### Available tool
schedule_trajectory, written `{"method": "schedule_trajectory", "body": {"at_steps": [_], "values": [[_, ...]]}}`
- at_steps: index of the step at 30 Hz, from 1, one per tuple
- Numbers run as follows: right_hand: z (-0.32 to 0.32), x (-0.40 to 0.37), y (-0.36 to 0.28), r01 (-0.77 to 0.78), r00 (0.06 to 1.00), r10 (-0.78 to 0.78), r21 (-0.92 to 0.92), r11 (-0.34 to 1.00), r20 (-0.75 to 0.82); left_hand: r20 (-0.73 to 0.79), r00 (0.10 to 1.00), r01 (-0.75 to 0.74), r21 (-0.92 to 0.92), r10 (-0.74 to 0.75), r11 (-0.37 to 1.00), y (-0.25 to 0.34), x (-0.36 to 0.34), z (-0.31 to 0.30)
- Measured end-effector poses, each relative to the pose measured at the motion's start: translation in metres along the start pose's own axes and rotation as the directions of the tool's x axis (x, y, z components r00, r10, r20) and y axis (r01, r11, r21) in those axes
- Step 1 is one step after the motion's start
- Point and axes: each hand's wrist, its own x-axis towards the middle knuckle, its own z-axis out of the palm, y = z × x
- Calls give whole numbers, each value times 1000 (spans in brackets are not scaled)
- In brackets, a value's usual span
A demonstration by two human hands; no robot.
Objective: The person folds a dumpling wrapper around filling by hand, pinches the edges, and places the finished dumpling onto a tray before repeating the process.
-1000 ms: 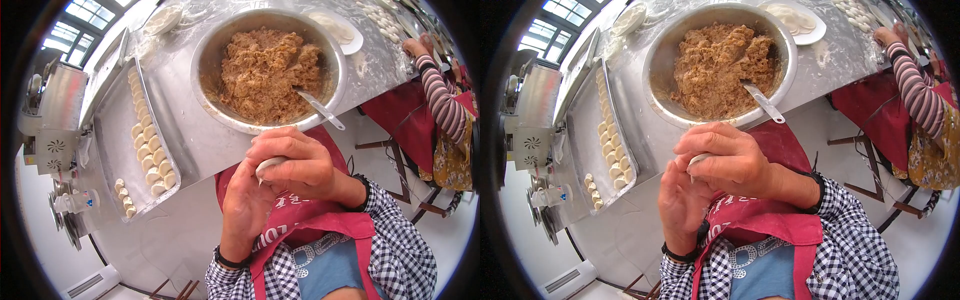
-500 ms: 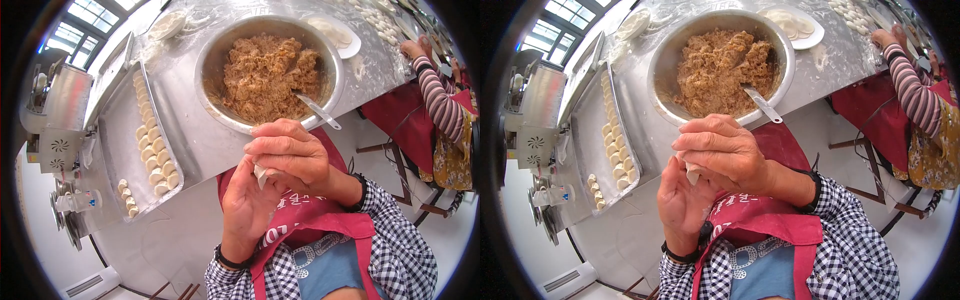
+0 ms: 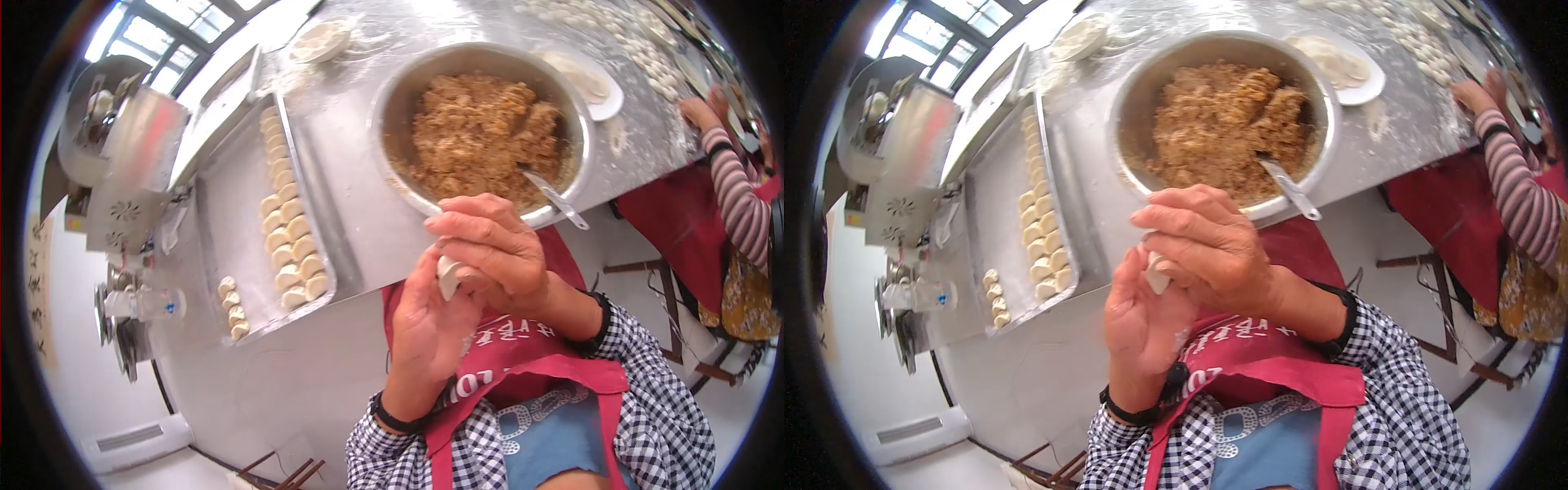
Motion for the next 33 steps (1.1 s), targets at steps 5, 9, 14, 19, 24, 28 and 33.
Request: {"method": "schedule_trajectory", "body": {"at_steps": [5,9,14,19,24,28,33], "values": [[2,4,-1,-4,1000,2,102,995,20,-187,981,-7,255,56,967,14,-3,26],[-4,-1,-4,-41,999,36,190,981,31,-245,944,-68,512,222,856,44,-13,34],[-7,-11,-6,-114,991,79,349,930,112,-189,889,-162,721,416,674,113,-32,40],[-9,-21,-8,-162,973,70,431,887,222,-99,810,-79,958,578,275,207,-27,47],[-9,-36,0,-219,959,128,378,899,252,-130,760,97,992,636,87,280,5,35],[-12,-40,-1,-283,934,182,324,903,308,-120,701,259,961,703,-95,317,32,12],[-9,-40,-1,-320,911,199,313,894,360,-83,705,402,865,704,-300,345,68,-12]]}}
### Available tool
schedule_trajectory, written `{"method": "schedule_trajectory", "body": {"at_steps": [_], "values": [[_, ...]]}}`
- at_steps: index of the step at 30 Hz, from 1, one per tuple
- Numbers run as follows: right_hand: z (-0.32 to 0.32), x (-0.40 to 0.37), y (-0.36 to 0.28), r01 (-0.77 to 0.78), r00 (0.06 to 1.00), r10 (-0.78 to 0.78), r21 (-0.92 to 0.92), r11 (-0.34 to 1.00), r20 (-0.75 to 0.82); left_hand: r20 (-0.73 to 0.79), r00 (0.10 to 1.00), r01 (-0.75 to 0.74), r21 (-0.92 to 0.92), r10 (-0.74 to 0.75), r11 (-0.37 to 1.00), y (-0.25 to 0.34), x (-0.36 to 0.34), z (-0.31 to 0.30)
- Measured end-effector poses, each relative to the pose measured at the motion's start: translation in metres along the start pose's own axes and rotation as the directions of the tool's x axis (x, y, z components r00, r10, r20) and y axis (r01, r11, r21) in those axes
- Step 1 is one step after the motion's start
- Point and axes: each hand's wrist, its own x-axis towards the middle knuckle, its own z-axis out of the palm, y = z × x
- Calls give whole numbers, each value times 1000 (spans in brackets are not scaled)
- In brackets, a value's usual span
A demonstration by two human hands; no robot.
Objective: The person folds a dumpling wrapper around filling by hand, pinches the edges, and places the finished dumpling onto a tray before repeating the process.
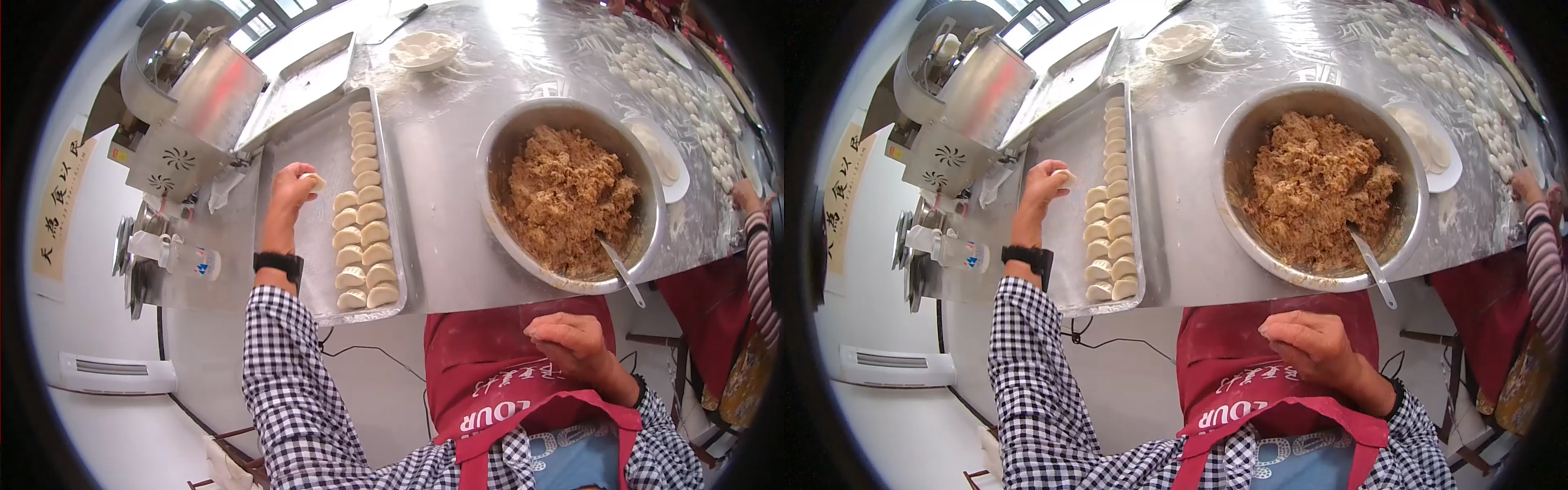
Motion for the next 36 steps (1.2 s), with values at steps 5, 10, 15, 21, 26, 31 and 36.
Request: {"method": "schedule_trajectory", "body": {"at_steps": [5,10,15,21,26,31,36], "values": [[1,1,2,-42,998,43,-30,999,36,35,994,-107,376,101,920,-29,42,19],[2,4,1,-97,994,99,-32,995,56,106,990,-122,301,94,946,-39,47,36],[5,5,4,-131,989,131,-10,991,75,133,990,-82,194,57,978,-47,49,43],[7,6,4,-146,985,146,-14,989,92,116,966,-260,374,233,890,-51,47,44],[8,4,6,-152,983,153,-17,988,106,100,968,-253,360,232,898,-54,46,46],[8,4,5,-166,981,166,-9,986,102,128,969,-241,277,213,930,-50,39,46],[8,2,5,-164,981,165,-16,986,100,128,965,-254,237,229,938,-54,41,49]]}}
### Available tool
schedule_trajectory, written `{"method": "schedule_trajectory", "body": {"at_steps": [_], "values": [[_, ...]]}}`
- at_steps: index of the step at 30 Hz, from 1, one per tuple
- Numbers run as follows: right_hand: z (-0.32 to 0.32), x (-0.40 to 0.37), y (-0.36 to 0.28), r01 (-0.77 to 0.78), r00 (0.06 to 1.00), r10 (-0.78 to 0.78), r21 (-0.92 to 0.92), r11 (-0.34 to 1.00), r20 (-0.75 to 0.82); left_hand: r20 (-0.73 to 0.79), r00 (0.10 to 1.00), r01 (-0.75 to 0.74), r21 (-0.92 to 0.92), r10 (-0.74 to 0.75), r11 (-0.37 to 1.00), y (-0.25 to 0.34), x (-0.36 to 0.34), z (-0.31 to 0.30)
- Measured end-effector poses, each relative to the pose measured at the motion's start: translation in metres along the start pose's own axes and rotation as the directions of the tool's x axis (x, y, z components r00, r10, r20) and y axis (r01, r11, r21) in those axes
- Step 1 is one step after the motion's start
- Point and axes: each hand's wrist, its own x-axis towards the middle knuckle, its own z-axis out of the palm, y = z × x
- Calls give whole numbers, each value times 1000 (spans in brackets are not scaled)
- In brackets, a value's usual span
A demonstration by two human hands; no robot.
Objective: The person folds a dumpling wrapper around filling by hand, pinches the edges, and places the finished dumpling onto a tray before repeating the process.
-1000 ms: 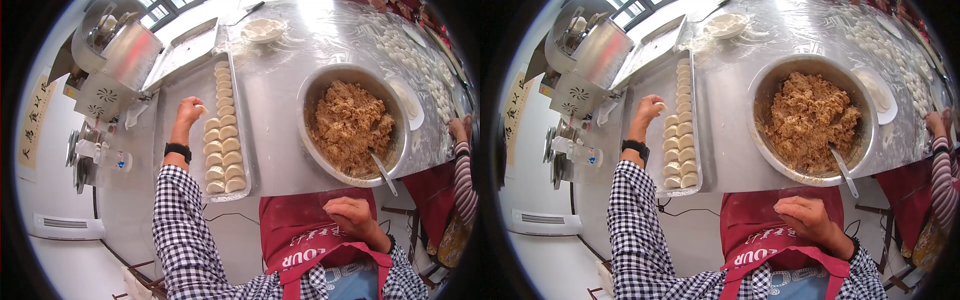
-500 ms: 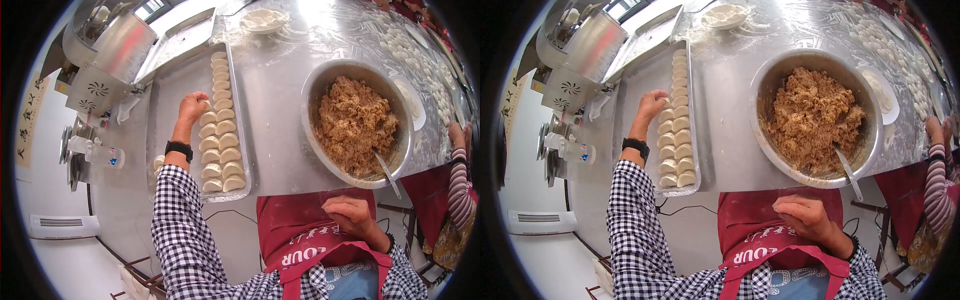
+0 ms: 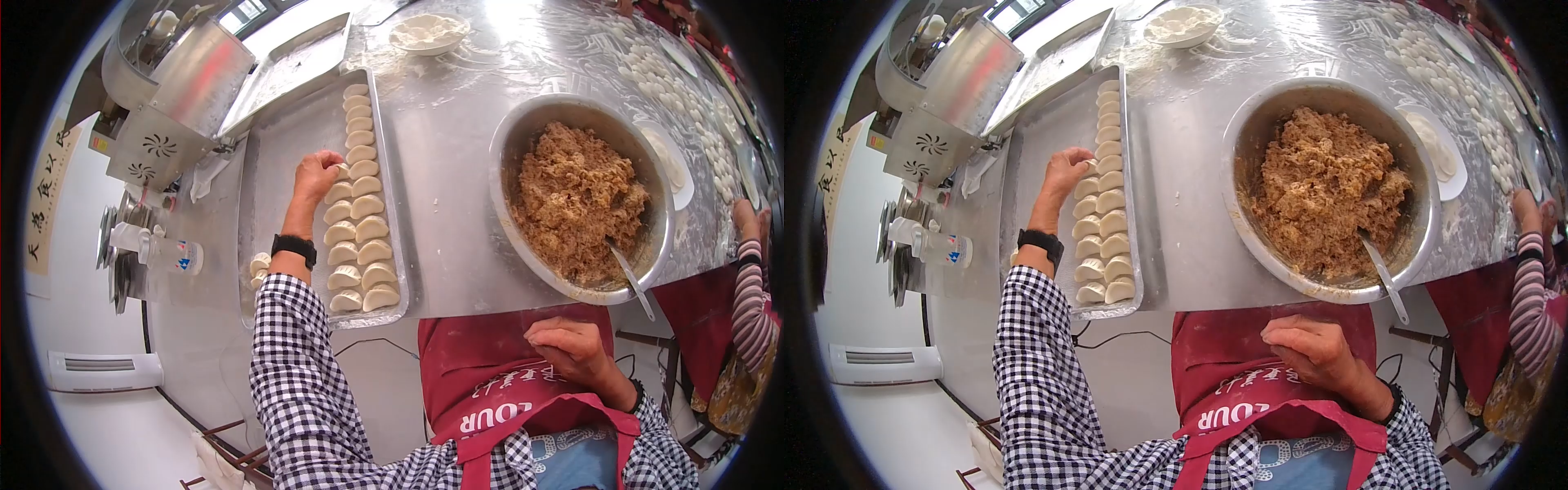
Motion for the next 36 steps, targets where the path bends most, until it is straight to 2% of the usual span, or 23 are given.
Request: {"method": "schedule_trajectory", "body": {"at_steps": [6,8,9,11,13,14,16,20,22,23,24,25,26,27,28,29,31,32,33,35,36], "values": [[-1,-2,1,-2,1000,2,-6,1000,4,-11,1000,10,71,-9,997,-1,-1,3],[-3,-4,2,-7,1000,7,-8,1000,-7,-50,998,-29,200,40,979,3,-5,4],[-5,-6,3,-26,1000,26,2,1000,-11,-43,998,-41,198,50,979,5,-7,5],[-10,-11,4,-63,997,62,-2,998,-40,-82,984,-131,269,158,954,7,-10,5],[-22,-20,5,-67,998,68,23,997,-17,-20,988,-140,314,154,939,3,-12,3],[-30,-27,6,-105,992,104,-14,994,-66,15,987,-153,357,158,922,-5,-9,4],[-46,-41,8,-152,988,148,109,982,39,45,988,-153,319,146,935,2,-12,3],[-80,-73,20,-218,972,230,196,956,-38,41,976,-215,351,214,911,-16,-12,3],[-102,-85,23,-258,957,274,156,953,-94,20,983,-181,324,185,928,-22,-10,5],[-113,-90,23,-329,920,370,258,908,-127,31,978,-206,319,207,925,-23,-11,4],[-123,-93,23,-386,875,461,362,849,-149,19,986,-163,270,164,949,-23,-12,1],[-135,-93,21,-384,870,464,360,850,-168,8,993,-117,220,118,968,-22,-13,-2],[-147,-91,18,-425,824,524,378,823,-215,12,991,-136,217,137,967,-21,-14,-4],[-159,-88,17,-465,771,583,400,790,-256,-7,999,-50,152,52,987,-20,-15,-7],[-171,-81,22,-478,741,577,334,813,-344,-22,999,39,87,-37,995,-15,-17,-11],[-182,-70,28,-493,710,560,266,828,-427,-20,999,28,88,-27,996,-11,-21,-15],[-208,-46,56,-448,683,470,188,874,-559,-20,983,169,-267,-181,949,9,-39,-21],[-221,-33,73,-462,700,385,31,887,-602,-22,985,160,-265,-172,951,21,-47,-24],[-234,-20,89,-471,718,295,-127,873,-630,-14,984,163,-338,-178,927,35,-56,-26],[-251,9,113,-508,742,195,-348,788,-641,-6,984,162,-408,-180,899,60,-78,-31],[-255,21,126,-506,742,192,-348,789,-643,7,987,145,-454,-159,879,71,-91,-32]]}}
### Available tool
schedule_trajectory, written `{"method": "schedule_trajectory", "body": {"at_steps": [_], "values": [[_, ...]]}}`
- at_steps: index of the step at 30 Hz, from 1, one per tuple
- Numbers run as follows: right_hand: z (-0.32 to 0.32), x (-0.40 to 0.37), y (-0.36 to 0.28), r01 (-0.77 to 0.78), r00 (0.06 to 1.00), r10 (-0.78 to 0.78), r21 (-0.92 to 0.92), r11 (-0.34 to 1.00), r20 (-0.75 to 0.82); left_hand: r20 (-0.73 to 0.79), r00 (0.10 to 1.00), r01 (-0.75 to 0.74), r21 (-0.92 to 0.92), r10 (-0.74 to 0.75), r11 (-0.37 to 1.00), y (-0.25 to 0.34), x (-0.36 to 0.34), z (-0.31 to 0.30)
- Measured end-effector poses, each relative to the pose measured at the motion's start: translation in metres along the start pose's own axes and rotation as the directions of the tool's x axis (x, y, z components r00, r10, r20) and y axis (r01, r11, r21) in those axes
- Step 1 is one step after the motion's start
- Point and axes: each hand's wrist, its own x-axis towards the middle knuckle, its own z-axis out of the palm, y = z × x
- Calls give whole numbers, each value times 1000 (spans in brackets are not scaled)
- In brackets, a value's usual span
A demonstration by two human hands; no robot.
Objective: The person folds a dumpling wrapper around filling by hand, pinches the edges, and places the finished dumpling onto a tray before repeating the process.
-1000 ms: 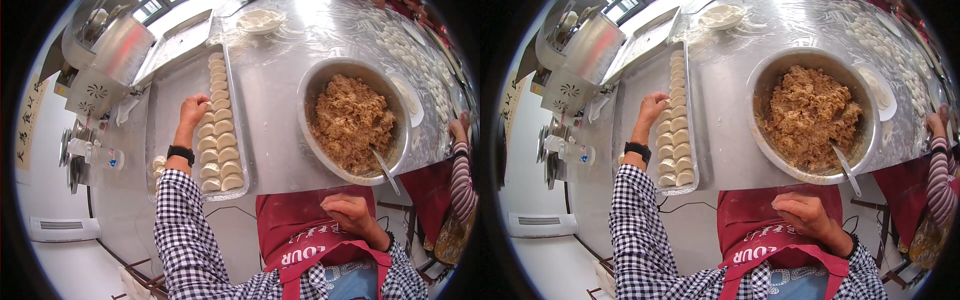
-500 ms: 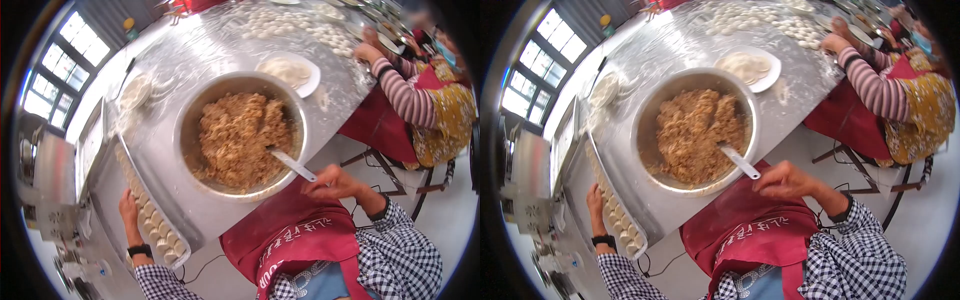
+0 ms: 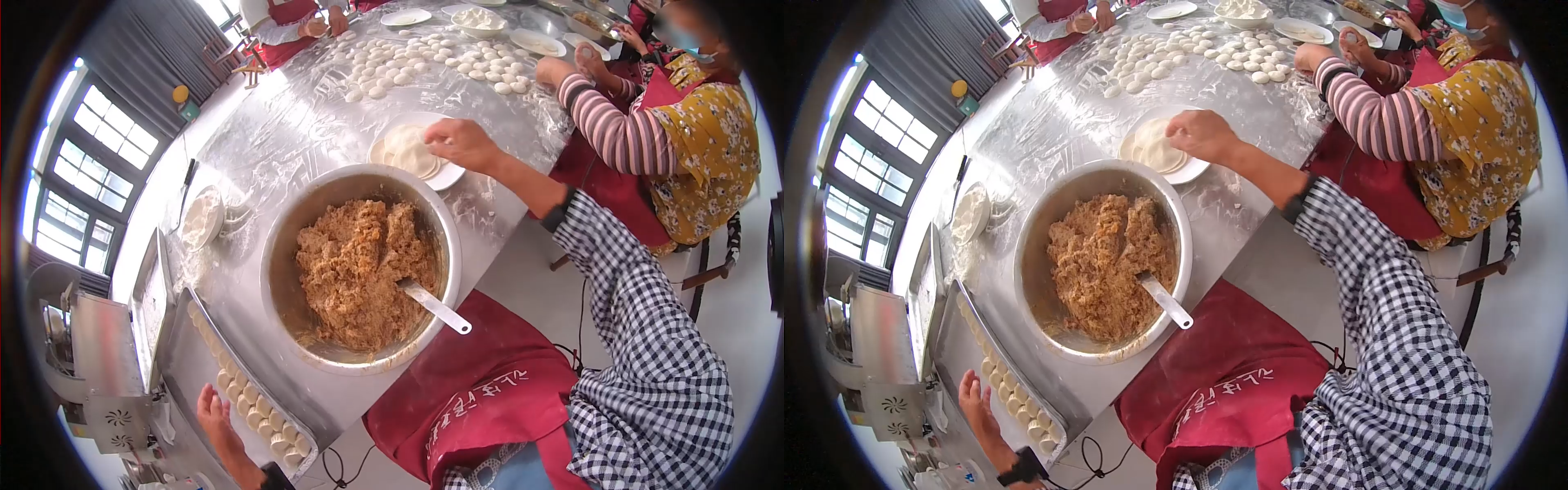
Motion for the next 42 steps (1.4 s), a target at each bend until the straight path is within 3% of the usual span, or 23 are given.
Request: {"method": "schedule_trajectory", "body": {"at_steps": [2,4,9,12,15,24,27,29,30,32,38,42], "values": [[18,21,9,66,997,-74,-236,969,-27,22,1000,-16,-52,17,999,16,-28,7],[31,34,12,20,999,-28,-332,943,-19,49,998,-40,-179,49,983,30,-56,14],[43,43,9,-17,1000,4,-609,793,-24,40,994,-88,-241,101,966,64,-123,37],[41,45,3,-14,1000,8,-571,821,-12,36,995,-82,-227,93,970,70,-147,52],[38,50,3,-139,989,146,-464,875,-22,47,999,11,-343,6,939,77,-162,68],[40,66,21,-185,978,207,-413,892,9,136,989,0,-429,65,903,55,-169,87],[35,57,14,-107,989,138,-425,899,44,141,988,1,-425,65,905,50,-167,90],[29,46,10,80,993,-106,-338,938,-60,148,987,9,-422,59,907,50,-169,91],[24,42,8,76,993,-102,-339,938,-60,156,987,26,-435,47,900,51,-169,93],[14,37,5,9,1000,-8,-114,993,10,169,985,44,-448,37,893,56,-170,98],[22,34,35,-99,991,99,4,995,-89,203,979,63,-389,19,919,63,-171,109],[26,35,29,-145,989,147,57,988,-27,238,971,98,-424,6,900,59,-171,111]]}}
